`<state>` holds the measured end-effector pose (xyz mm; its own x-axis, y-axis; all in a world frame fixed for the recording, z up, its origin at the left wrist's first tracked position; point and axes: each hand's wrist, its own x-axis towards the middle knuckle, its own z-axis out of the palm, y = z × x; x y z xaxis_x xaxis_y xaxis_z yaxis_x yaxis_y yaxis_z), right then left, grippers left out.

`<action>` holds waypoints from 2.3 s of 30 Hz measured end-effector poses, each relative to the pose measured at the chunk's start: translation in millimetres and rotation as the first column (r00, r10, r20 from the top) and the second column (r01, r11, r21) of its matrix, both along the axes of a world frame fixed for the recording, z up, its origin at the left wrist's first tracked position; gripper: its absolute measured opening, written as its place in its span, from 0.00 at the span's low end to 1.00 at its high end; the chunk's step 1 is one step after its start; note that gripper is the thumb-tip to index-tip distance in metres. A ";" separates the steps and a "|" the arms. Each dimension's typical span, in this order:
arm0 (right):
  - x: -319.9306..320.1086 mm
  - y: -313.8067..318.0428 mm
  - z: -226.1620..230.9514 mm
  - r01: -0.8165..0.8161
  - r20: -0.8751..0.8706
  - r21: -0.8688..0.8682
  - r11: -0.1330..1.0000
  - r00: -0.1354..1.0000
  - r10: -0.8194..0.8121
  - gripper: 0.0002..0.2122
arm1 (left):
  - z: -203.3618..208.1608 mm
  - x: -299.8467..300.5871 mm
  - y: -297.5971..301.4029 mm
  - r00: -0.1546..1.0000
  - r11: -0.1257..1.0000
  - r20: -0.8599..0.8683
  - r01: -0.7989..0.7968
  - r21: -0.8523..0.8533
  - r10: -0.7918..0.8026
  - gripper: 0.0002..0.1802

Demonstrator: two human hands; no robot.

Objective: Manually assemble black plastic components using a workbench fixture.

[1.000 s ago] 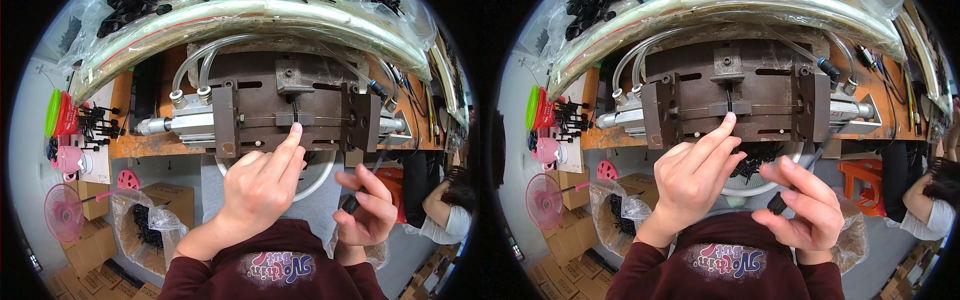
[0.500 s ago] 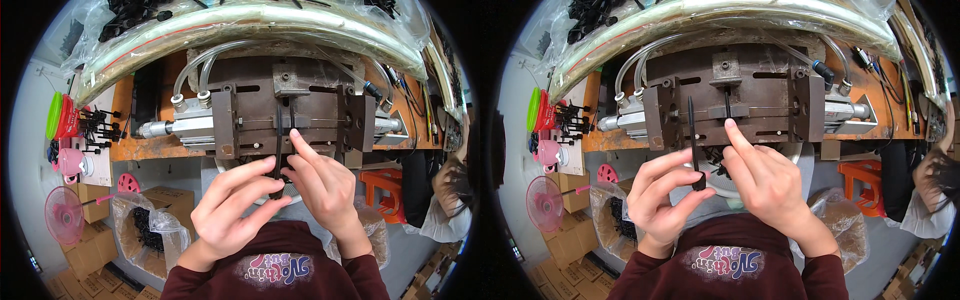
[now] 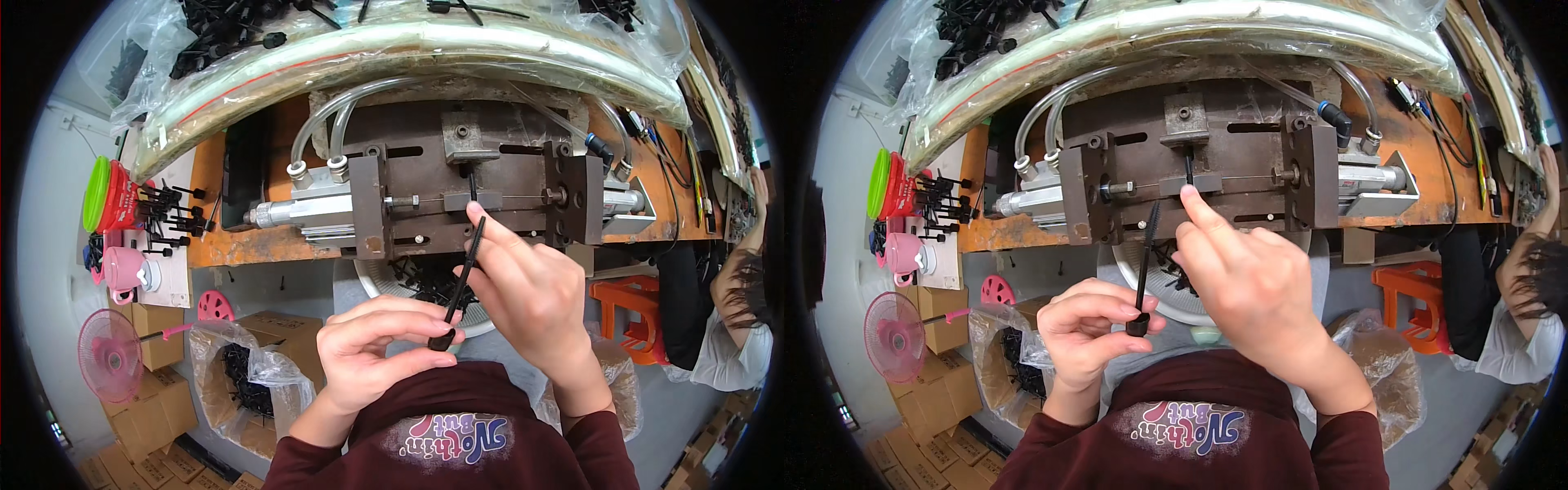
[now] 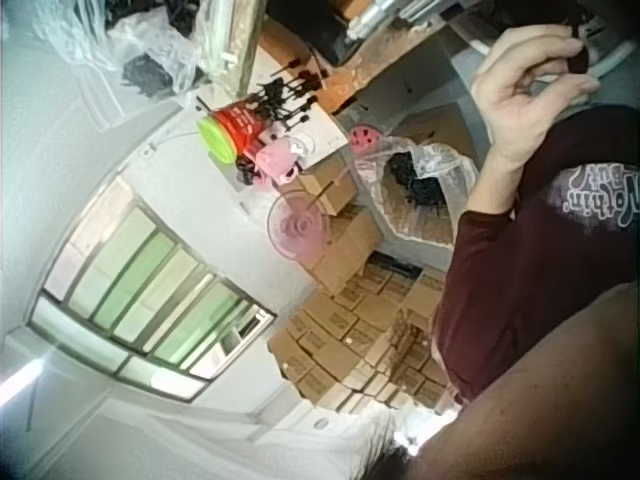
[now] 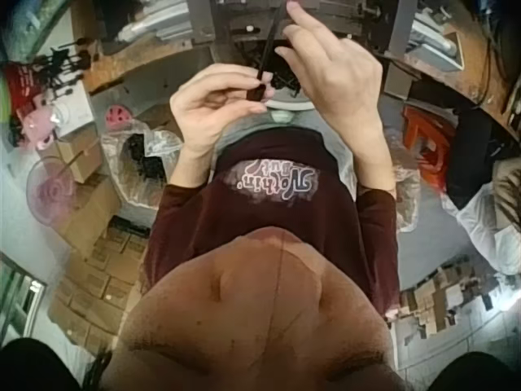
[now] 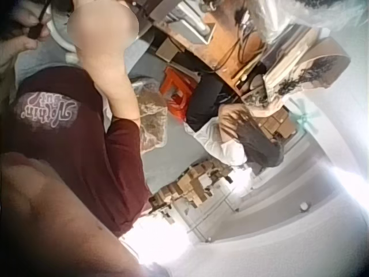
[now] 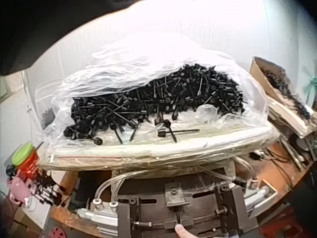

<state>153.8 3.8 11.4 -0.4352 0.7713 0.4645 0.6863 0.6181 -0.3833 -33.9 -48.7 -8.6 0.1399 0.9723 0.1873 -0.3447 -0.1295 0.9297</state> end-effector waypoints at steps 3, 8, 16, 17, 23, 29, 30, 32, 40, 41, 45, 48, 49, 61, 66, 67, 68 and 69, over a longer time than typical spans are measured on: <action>1.0 -5.5 5.1 -0.104 -0.500 -0.333 0.937 0.862 -0.082 0.07 | 1.5 -1.4 -3.9 0.999 1.000 -0.040 -0.005 0.001 0.005 0.16; -9.8 -6.0 24.2 -0.548 -0.798 -0.588 0.594 0.511 -0.319 0.06 | 10.8 -5.9 -11.1 0.969 0.998 -0.244 -0.016 0.060 0.030 0.15; -46.3 -10.2 36.8 -0.457 -0.929 -0.361 0.813 0.248 -0.273 0.05 | 42.2 -3.6 -7.7 0.827 0.830 -0.397 -0.141 0.540 0.398 0.15; -48.9 -9.9 40.6 -0.474 -0.937 -0.338 0.813 0.251 -0.243 0.05 | 43.2 -6.6 -8.0 0.830 0.820 -0.382 -0.148 0.553 0.407 0.14; -56.8 7.2 61.9 -0.555 -0.944 -0.291 0.779 0.300 -0.139 0.08 | 77.6 -39.7 10.0 0.749 0.680 -0.399 -0.092 0.728 0.529 0.14; -51.4 -8.8 61.7 -0.310 -0.881 -0.234 0.921 0.469 -0.066 0.22 | 200.5 -157.6 129.6 0.104 -0.095 0.112 -0.152 0.984 0.988 0.15; -47.1 -16.9 53.5 -0.309 -0.871 -0.287 0.907 0.479 -0.112 0.22 | 217.9 -184.3 157.9 -0.113 -0.081 0.063 -0.155 0.985 0.992 0.28; -44.5 -31.6 42.1 -0.311 -0.866 -0.353 0.882 0.466 -0.182 0.19 | 243.0 -245.2 206.4 -0.419 -0.144 0.095 -0.087 0.986 0.903 0.39; 7.4 -27.3 47.1 -0.065 -0.720 -0.434 0.899 0.624 -0.303 0.07 | 215.6 -156.0 142.3 0.624 0.619 -0.301 -0.385 0.685 0.721 0.33; 3.7 -19.6 57.3 -0.053 -0.713 -0.396 0.917 0.647 -0.271 0.06 | 198.8 -148.7 133.9 0.631 0.601 -0.307 -0.324 0.730 0.712 0.25; -5.2 62.1 82.1 0.072 -0.540 -0.094 0.993 0.834 -0.112 0.05 | 139.9 -110.4 100.2 0.398 0.443 -0.470 0.164 0.881 0.788 0.22; -8.4 126.6 106.6 0.138 -0.252 0.185 0.973 0.964 -0.089 0.08 | 118.1 -78.1 65.3 0.419 0.462 -0.545 0.290 0.838 0.726 0.24; -5.7 151.0 107.1 0.107 -0.130 0.240 0.965 0.988 -0.077 0.10 | 114.0 -72.0 53.9 0.438 0.494 -0.579 0.303 0.815 0.687 0.23; -37.8 202.9 119.5 0.122 0.297 -0.118 0.986 0.951 -0.082 0.19 | 68.6 -46.8 27.1 0.615 0.639 -0.616 0.225 0.735 0.492 0.22; -15.9 160.5 116.1 0.008 -0.075 0.250 0.968 0.997 0.011 0.16 | 65.1 -35.8 30.8 0.739 0.748 -0.499 -0.010 0.664 0.452 0.22; -14.1 143.6 112.9 -0.029 -0.062 0.321 0.947 0.997 0.051 0.14 | 59.2 -32.8 30.1 0.753 0.797 -0.480 -0.097 0.596 0.450 0.23; -16.1 124.7 108.3 -0.075 -0.052 0.388 0.919 0.993 0.103 0.13 | 57.6 -29.4 31.8 0.770 0.830 -0.459 -0.160 0.535 0.444 0.26; -17.7 105.7 100.5 -0.162 -0.020 0.442 0.882 0.982 0.190 0.12 | 60.3 -22.7 33.5 0.802 0.863 -0.420 -0.219 0.456 0.425 0.27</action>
